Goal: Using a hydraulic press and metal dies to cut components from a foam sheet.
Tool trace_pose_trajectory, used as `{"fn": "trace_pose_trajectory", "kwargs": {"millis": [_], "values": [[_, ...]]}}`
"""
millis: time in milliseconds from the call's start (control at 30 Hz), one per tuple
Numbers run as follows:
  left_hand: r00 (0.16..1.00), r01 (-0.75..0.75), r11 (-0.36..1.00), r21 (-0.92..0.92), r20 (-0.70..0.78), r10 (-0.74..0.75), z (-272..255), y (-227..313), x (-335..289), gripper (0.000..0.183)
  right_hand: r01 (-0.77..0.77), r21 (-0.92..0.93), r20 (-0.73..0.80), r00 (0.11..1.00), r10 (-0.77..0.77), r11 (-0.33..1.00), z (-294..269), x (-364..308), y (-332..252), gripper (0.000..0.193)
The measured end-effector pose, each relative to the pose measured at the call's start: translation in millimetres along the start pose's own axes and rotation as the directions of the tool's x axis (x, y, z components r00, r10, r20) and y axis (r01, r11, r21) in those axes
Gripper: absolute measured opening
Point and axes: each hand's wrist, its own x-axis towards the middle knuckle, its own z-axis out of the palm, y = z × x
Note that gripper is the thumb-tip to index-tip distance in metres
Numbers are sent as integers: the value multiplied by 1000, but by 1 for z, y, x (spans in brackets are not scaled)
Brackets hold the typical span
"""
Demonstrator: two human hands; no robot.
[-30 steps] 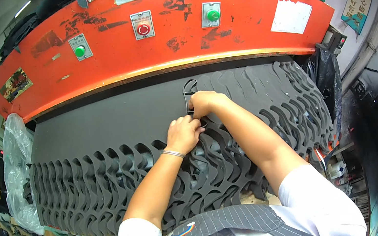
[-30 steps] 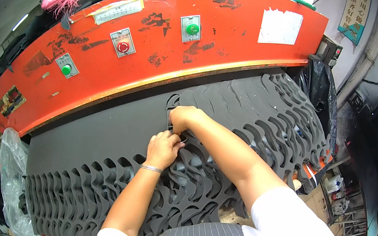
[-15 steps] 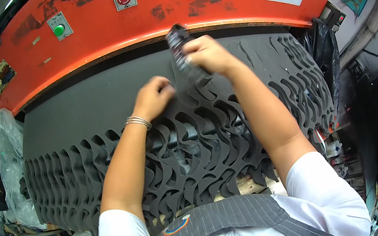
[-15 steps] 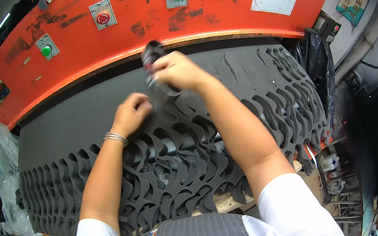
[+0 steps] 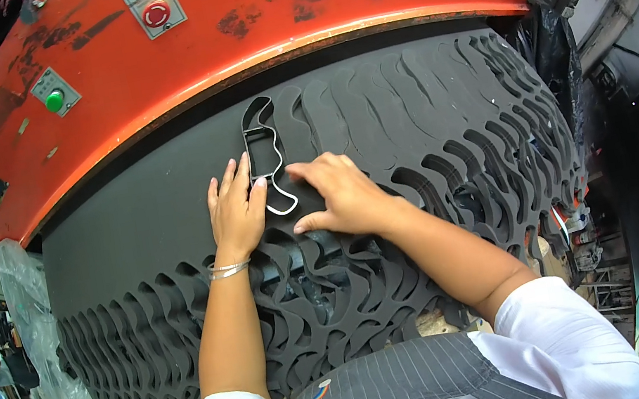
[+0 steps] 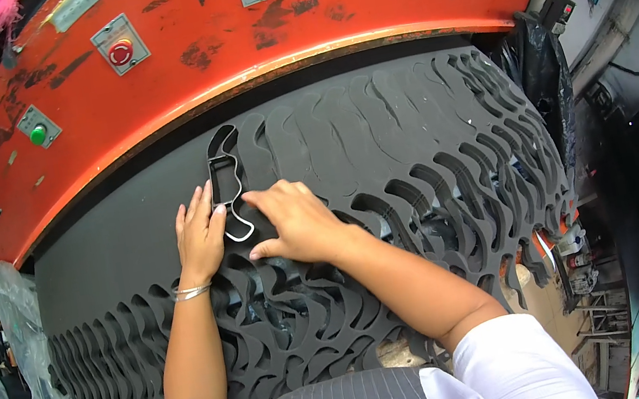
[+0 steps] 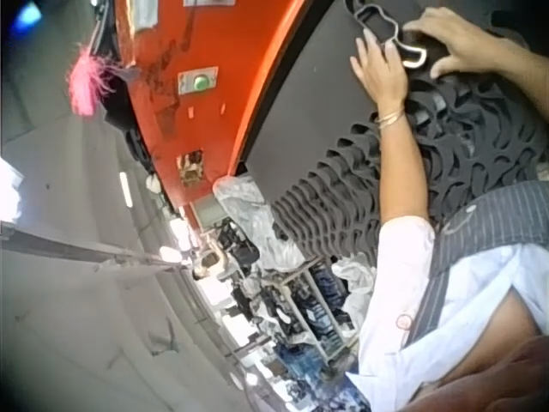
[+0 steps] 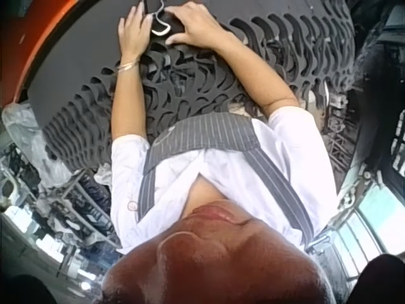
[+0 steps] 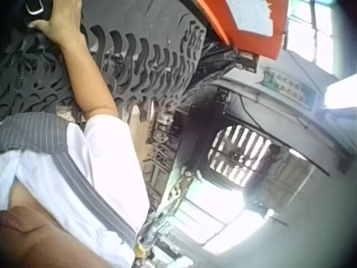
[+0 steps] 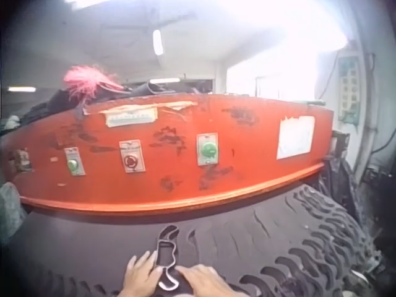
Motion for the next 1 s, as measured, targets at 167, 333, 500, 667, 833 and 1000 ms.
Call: {"fn": "trace_pose_trajectory", "kwargs": {"millis": [167, 333, 500, 667, 833, 1000], "values": [[999, -44, 999, -15, -1, 44, -14, 6, -16, 51, -23, -84, 114, 993, 33, 996, 8, 4, -15, 60], [998, -58, 994, -94, -6, 58, -13, 16, -29, 50, 4, -39, 174, 985, 3, 999, -3, -6, -14, 57], [985, -73, 996, -55, -160, 63, -5, 24, -18, 43, -44, -32, 183, 982, 49, 999, -9, 6, -6, 58], [979, -70, 998, -7, -190, 67, 19, 24, -7, 45, -34, -57, 193, 980, 45, 998, -7, 7, 16, 60], [977, 43, 863, -504, -160, -142, 7, -9, 13, 38, 103, -95, -79, 991, -110, 990, -28, 20, 22, 61], [547, -300, 926, -229, -837, -30, -124, -29, 8, 18, 186, -119, -859, 473, -195, 975, -112, 57, 0, 33]]}}
